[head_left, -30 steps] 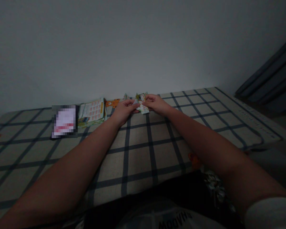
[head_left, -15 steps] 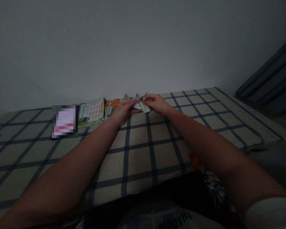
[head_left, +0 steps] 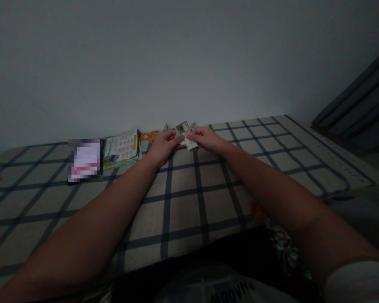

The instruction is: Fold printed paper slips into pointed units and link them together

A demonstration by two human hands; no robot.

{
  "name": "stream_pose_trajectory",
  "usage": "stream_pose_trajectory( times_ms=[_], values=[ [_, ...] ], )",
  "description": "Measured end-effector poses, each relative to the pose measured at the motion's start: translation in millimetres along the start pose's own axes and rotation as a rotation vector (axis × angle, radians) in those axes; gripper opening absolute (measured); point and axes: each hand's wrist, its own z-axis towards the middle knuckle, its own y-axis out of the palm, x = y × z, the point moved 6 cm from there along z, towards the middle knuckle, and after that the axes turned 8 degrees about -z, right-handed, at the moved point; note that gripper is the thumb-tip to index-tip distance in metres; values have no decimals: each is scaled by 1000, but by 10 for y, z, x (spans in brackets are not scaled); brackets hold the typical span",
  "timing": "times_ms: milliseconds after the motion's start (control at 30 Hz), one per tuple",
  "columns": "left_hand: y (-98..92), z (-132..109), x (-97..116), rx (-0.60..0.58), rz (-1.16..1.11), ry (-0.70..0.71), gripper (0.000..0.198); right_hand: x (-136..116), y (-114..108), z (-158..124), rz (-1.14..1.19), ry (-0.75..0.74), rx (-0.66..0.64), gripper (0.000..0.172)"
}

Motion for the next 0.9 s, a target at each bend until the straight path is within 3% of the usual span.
stream_pose_trajectory(
  times_ms=[200,300,500,633,900],
  values=[
    [3,11,-51,-49,-6,-29,42,-134,22,-114,-120,-8,-13,26],
    [-29,25,-97,-58,109,-36,39,-175,22,-141,-199,-42,-5,29],
    [-109,39,-93,10,238,34,36,-111,-3,-86,-169,-47,12,26],
    [-109,26,-43,33,250,71,36,-92,20,-70,-183,-43,-53,21],
    [-102,9,-24,54,262,44,43,-100,19,-88,-304,-112,-59,25]
  ],
)
